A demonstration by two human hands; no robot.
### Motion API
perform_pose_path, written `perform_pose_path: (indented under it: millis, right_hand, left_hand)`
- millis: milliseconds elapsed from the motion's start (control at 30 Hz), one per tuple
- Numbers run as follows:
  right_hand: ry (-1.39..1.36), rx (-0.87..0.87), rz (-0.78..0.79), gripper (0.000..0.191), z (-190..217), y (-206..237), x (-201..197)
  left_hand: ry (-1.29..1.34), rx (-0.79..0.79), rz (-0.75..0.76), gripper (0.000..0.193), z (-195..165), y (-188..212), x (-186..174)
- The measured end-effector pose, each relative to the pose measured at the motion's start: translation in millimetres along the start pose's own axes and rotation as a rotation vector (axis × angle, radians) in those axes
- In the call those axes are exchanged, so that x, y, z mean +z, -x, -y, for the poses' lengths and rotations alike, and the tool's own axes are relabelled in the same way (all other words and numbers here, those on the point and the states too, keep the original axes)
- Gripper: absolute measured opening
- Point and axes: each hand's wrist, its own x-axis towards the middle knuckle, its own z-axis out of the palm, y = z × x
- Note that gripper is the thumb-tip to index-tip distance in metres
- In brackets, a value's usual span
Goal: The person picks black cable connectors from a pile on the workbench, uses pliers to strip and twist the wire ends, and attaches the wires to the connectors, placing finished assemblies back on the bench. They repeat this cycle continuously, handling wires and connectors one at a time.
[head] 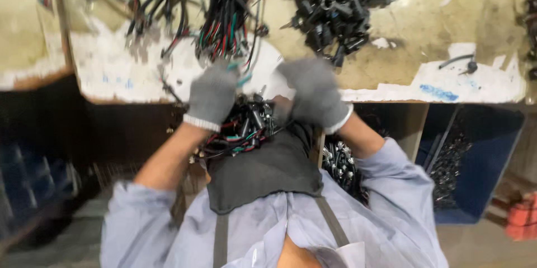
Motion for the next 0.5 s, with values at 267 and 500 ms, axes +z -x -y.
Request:
perform_pose_path:
  millis: [267, 500]
  right_hand:
    - [0.38, 0.412, -0.189, 0.036, -41, -36, 12]
    - [0.244, 0.307, -0.412, 0.031, -55, -7, 30]
  left_hand:
    - [0.145, 0.019, -0.074, 0.019, 5, -7, 10]
    - [0.307, -0.135, 0.164, 0.039, 4, -21, 4]
